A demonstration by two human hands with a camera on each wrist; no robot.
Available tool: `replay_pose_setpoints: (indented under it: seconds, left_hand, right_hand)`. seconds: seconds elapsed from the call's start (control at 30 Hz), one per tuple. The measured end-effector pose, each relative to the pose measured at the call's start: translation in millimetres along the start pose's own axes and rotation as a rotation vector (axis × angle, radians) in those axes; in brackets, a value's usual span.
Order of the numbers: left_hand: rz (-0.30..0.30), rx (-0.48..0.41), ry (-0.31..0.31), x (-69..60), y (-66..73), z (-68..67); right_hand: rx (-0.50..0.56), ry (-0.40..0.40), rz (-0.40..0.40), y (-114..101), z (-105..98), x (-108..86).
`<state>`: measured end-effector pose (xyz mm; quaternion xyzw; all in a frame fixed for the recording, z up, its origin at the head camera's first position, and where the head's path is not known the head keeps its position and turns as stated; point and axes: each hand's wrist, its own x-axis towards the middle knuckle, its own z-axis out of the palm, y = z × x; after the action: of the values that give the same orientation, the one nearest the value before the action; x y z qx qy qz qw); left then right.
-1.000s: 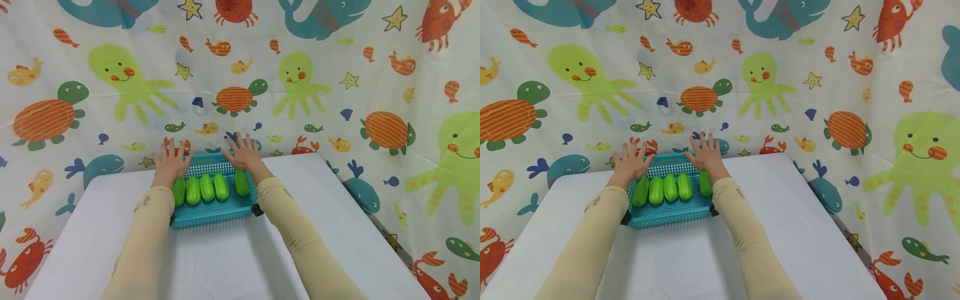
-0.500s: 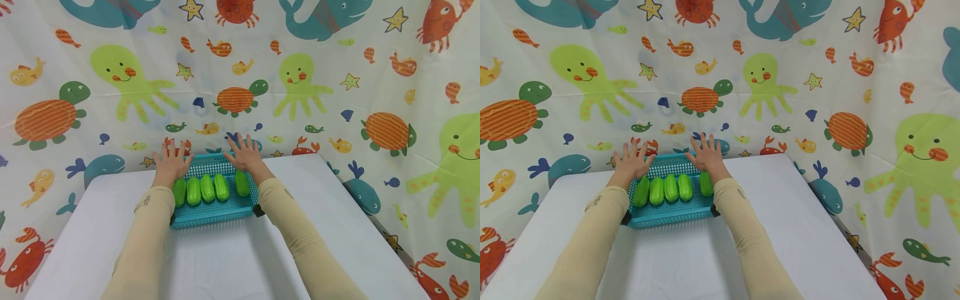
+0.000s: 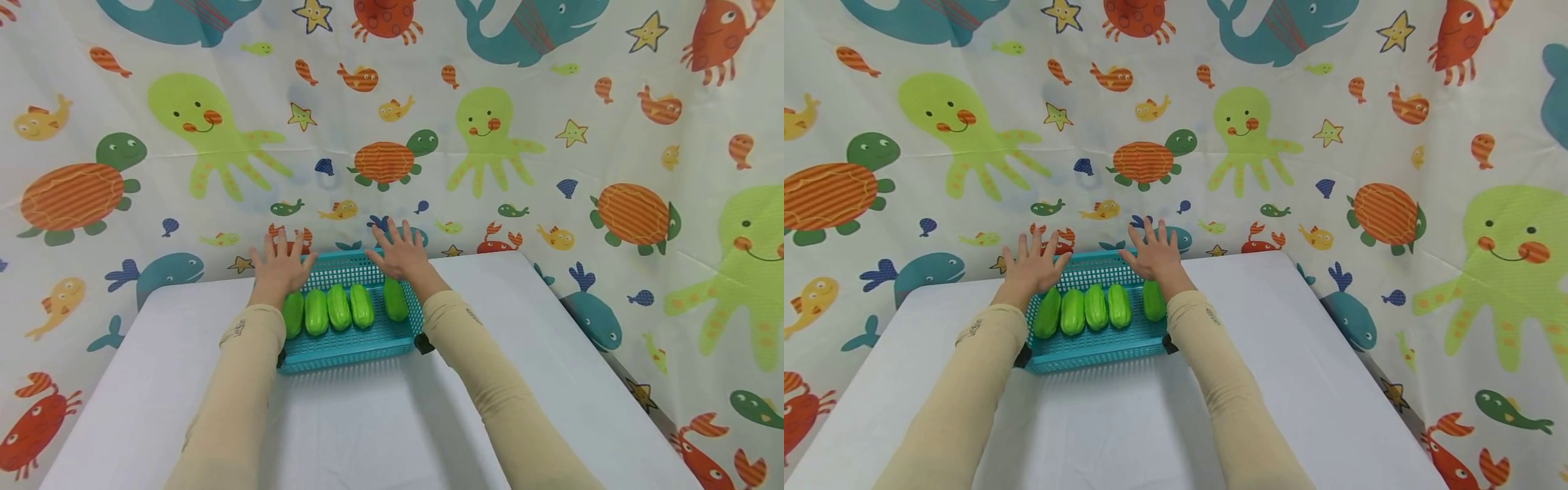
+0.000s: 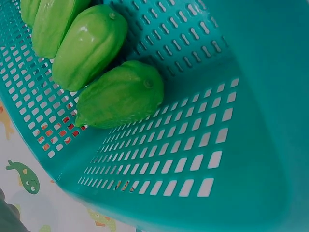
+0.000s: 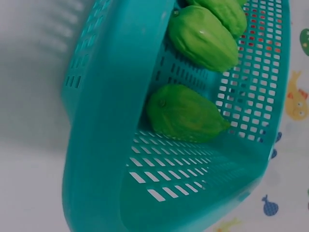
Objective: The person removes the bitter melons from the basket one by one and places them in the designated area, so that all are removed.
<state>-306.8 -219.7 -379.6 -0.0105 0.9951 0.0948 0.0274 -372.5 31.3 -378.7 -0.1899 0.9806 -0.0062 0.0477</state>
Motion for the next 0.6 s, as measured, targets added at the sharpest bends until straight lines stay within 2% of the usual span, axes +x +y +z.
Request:
replay_pose_setpoints:
  seconds: [0.1,0.23,0.3,0.37,0.47,0.53,0.6]
  left_hand:
    - [0.026,-0.001,-0.037,-1.4,-1.9,-1.6]
    - [0.08,-0.013,-0.101,-7.4,-13.0,-4.2]
    - [0.114,-0.035,-0.102,-11.6,-20.2,-4.1]
    - [0.142,-0.07,-0.072,-16.9,-28.5,-2.1]
    - [0.189,-0.115,0.005,-27.0,-40.3,5.5]
    - [0.204,-0.162,0.054,-34.8,-46.8,11.1]
    - [0.192,-0.218,0.088,-43.0,-52.4,16.3]
  right_hand:
    - [-0.021,-0.039,-0.028,4,-1,-0.6]
    - [-0.043,-0.096,-0.087,10,-6,-10.5]
    - [-0.035,-0.1,-0.117,14,-10,-18.6]
    - [-0.028,-0.095,-0.149,18,-13,-28.3]
    - [-0.012,-0.069,-0.208,24,-14,-39.5]
    - [0.009,-0.055,-0.24,26,-13,-45.0]
    - [0.045,-0.039,-0.275,27,-11,-48.4]
